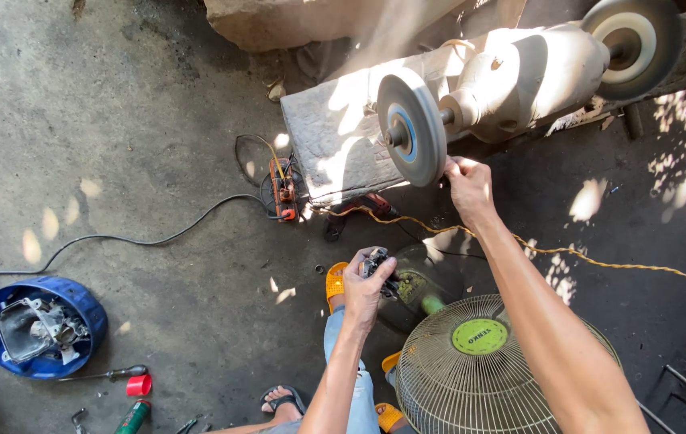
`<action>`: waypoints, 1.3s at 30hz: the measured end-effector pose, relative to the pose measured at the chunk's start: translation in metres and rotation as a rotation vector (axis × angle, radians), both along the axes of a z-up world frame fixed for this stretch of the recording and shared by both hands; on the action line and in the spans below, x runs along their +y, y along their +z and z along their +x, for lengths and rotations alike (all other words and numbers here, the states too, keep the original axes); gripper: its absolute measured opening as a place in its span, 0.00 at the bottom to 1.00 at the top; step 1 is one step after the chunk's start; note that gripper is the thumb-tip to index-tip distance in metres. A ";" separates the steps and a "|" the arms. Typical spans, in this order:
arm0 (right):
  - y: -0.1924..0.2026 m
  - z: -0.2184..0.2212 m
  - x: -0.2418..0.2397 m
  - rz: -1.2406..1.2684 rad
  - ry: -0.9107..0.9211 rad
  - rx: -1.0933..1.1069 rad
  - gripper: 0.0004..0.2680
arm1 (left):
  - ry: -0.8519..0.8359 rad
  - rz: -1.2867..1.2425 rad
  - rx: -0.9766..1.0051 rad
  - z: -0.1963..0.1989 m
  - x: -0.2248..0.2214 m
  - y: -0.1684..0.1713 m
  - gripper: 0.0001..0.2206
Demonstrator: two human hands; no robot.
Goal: The person carries metal motorcycle parts across the workshop, grinds a small component against a bench grinder, then sits on the floor and assembles curved shoe-like parts into a circular hub, using pliers to press components into place.
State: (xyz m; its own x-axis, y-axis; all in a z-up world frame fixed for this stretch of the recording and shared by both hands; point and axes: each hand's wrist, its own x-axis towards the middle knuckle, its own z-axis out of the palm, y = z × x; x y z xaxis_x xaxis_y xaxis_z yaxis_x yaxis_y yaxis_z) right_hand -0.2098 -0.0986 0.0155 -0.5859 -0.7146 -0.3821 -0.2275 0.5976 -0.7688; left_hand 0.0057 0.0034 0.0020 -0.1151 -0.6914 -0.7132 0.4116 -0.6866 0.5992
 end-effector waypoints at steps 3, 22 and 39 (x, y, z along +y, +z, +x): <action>-0.005 -0.008 0.009 0.005 -0.005 -0.003 0.08 | 0.010 -0.004 -0.012 0.002 0.003 -0.005 0.13; -0.002 -0.011 -0.002 0.054 0.070 0.051 0.09 | 0.040 0.010 0.001 -0.002 0.003 0.001 0.15; 0.097 0.017 0.039 0.065 -0.071 -0.089 0.08 | -0.047 -0.010 -0.117 -0.020 0.005 0.031 0.23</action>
